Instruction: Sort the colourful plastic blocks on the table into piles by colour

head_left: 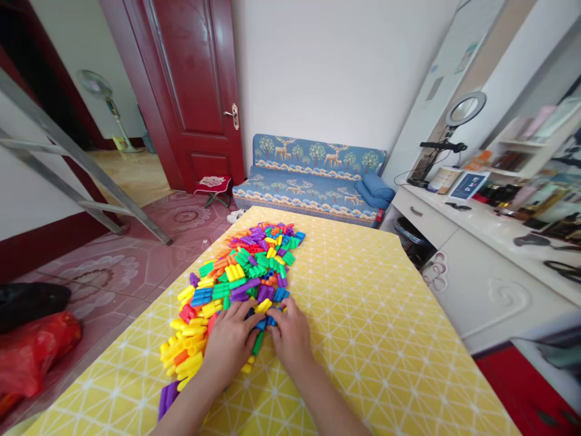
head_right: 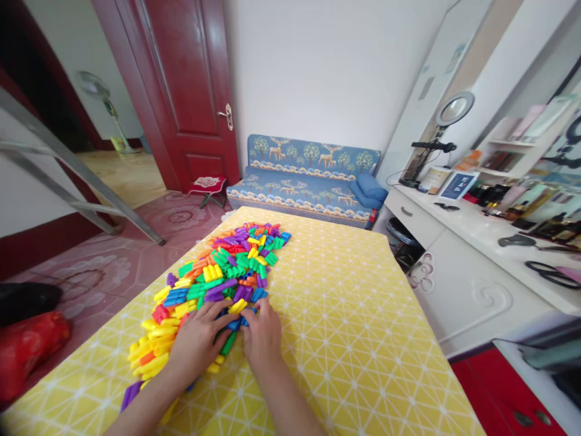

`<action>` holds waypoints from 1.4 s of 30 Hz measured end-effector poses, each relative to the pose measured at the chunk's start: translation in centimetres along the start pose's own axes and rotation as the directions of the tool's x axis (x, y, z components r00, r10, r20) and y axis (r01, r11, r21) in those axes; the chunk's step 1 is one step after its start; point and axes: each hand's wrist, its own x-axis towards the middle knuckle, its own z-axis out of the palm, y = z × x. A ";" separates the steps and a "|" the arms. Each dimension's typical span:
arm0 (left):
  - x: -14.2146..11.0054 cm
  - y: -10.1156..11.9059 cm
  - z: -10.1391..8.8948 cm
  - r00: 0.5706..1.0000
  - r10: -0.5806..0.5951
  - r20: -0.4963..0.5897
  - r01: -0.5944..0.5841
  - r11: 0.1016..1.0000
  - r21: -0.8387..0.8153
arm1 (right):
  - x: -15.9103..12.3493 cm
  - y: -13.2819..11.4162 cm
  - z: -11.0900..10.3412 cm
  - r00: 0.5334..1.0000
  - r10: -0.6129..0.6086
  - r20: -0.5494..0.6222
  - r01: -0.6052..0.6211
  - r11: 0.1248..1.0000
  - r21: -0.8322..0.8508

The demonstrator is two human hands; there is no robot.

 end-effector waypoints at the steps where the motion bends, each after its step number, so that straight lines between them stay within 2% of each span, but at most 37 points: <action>1: 0.1 -0.2 0.2 1.000 0.005 -0.003 -0.005 1.000 0.001 | -0.2 0.2 0.3 1.000 0.000 -0.021 0.001 0.999 0.036; 5: 0.5 -0.8 0.8 1.000 0.018 0.011 -0.018 0.999 -0.029 | -0.5 0.3 1.3 0.996 0.049 -0.075 -0.036 0.986 0.163; 10: 0.7 -1.2 1.0 1.000 0.007 0.016 -0.006 0.996 -0.091 | -0.5 0.3 1.6 0.992 0.089 -0.085 -0.070 0.976 0.206; 13: 0.8 -1.0 0.5 1.000 0.000 0.015 0.002 0.989 -0.151 | -0.6 0.5 1.5 0.991 0.091 -0.100 -0.065 0.969 0.237; 16: 1.3 -0.5 -0.7 0.998 -0.035 -0.047 0.021 0.961 -0.275 | -0.7 0.7 1.3 0.983 0.114 -0.146 -0.066 0.952 0.298; 19: 2.7 0.3 -1.5 0.986 -0.106 -0.130 0.047 0.917 -0.396 | -0.6 1.1 1.1 0.963 0.171 -0.209 -0.060 0.890 0.451; 22: 4.6 1.3 -1.1 0.971 -0.182 -0.155 0.078 0.854 -0.515 | -0.6 1.5 1.0 0.922 0.294 -0.253 -0.061 0.754 0.653; 24: 5.8 2.1 -0.2 0.966 -0.238 -0.099 0.116 0.744 -0.658 | -0.7 1.9 0.8 0.884 0.406 -0.232 -0.086 0.628 0.774; 27: 7.2 3.2 1.7 0.969 -0.246 0.016 0.146 0.520 -0.841 | -0.7 2.4 0.4 0.850 0.510 -0.135 -0.121 0.438 0.891; 29: 7.7 3.7 2.9 0.971 -0.238 0.028 0.137 0.452 -0.881 | -0.6 2.6 0.1 0.844 0.528 -0.091 -0.128 0.363 0.923; 33: 7.7 4.0 4.7 0.973 -0.229 0.012 0.124 0.482 -0.867 | -0.2 2.8 -0.4 0.840 0.541 -0.028 -0.166 0.306 0.938; 36: 7.3 4.1 5.1 0.972 -0.235 0.019 0.142 0.521 -0.842 | 0.1 3.3 -0.6 0.843 0.537 0.025 -0.209 0.286 0.935; 42: 7.0 4.4 5.2 0.979 -0.179 0.099 0.164 0.401 -0.901 | 0.1 4.7 -1.5 0.867 0.486 0.106 -0.271 0.282 0.920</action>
